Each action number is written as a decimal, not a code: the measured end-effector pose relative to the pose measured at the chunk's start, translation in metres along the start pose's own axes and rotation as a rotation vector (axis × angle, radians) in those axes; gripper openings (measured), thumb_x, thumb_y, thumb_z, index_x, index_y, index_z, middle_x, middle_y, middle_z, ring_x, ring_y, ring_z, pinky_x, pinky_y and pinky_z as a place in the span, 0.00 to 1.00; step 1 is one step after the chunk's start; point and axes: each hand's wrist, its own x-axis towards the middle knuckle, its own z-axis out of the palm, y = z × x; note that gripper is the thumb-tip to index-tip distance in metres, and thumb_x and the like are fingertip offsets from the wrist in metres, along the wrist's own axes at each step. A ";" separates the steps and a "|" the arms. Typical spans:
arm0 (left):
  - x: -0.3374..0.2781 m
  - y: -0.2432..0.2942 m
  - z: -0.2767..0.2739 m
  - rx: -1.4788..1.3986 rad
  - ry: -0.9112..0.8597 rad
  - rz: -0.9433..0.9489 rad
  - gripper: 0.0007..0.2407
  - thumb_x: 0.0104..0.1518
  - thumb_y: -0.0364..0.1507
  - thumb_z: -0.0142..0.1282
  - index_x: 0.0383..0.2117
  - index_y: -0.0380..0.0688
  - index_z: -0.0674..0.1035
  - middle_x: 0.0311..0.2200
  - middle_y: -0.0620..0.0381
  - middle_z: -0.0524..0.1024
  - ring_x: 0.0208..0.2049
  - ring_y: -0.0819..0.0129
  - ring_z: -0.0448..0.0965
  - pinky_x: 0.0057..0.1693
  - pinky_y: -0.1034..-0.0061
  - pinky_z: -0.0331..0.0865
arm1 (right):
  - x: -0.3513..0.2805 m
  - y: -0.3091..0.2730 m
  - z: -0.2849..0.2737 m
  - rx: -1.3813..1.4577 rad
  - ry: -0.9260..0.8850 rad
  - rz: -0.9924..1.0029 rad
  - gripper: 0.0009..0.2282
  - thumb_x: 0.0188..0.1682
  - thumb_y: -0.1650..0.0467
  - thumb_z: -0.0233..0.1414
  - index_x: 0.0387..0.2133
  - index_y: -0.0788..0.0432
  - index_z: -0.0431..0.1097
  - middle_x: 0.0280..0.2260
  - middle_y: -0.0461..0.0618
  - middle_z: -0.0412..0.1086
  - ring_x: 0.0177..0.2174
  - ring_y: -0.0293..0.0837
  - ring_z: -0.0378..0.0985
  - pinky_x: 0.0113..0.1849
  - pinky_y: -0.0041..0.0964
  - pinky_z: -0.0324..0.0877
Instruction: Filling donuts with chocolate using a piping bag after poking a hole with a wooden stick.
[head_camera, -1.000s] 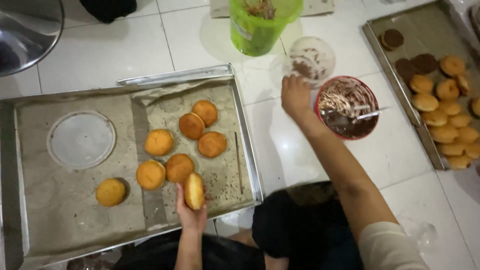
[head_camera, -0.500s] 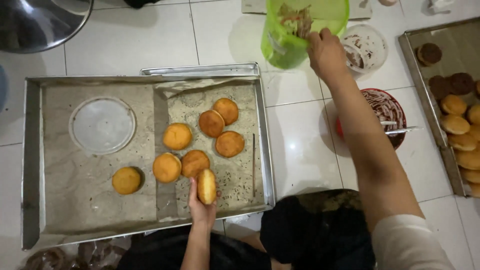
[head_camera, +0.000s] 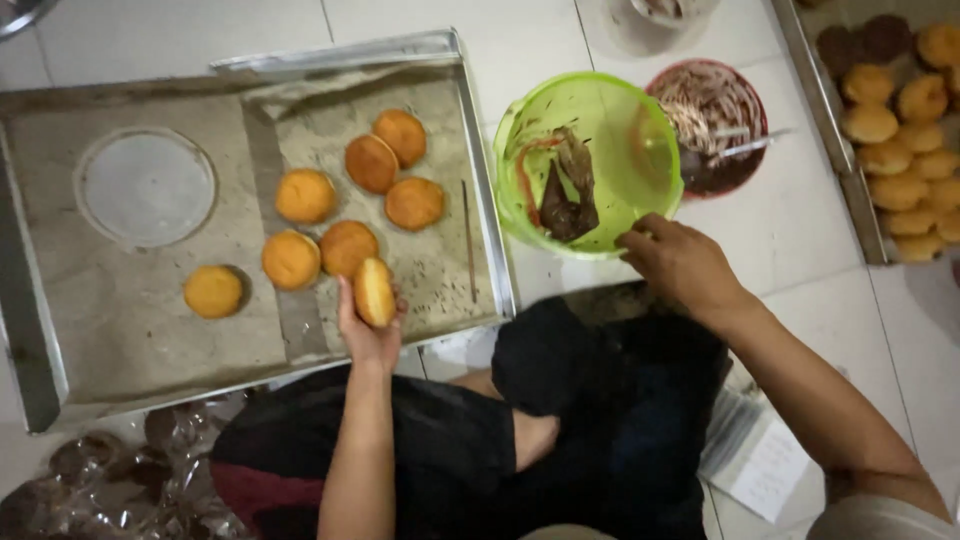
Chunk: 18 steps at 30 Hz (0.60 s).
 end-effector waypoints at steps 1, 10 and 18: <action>-0.007 0.001 0.003 0.007 0.006 -0.010 0.22 0.53 0.55 0.59 0.40 0.52 0.79 0.33 0.61 0.81 0.31 0.67 0.82 0.33 0.76 0.74 | -0.011 -0.004 -0.012 0.004 -0.010 0.007 0.07 0.50 0.64 0.56 0.40 0.45 0.72 0.41 0.46 0.71 0.34 0.53 0.82 0.36 0.44 0.78; -0.014 0.004 0.011 0.058 -0.017 0.007 0.23 0.52 0.56 0.57 0.40 0.52 0.79 0.35 0.59 0.81 0.29 0.68 0.81 0.33 0.78 0.75 | 0.013 -0.007 -0.044 0.320 -0.309 0.030 0.11 0.49 0.70 0.53 0.44 0.56 0.72 0.35 0.56 0.74 0.36 0.63 0.82 0.37 0.57 0.77; -0.005 0.003 0.006 0.034 -0.001 0.010 0.24 0.50 0.55 0.61 0.41 0.51 0.77 0.34 0.60 0.79 0.30 0.69 0.81 0.33 0.77 0.75 | 0.059 -0.043 0.114 -0.234 -0.089 -0.475 0.10 0.43 0.66 0.54 0.17 0.55 0.79 0.32 0.70 0.74 0.46 0.74 0.73 0.58 0.79 0.53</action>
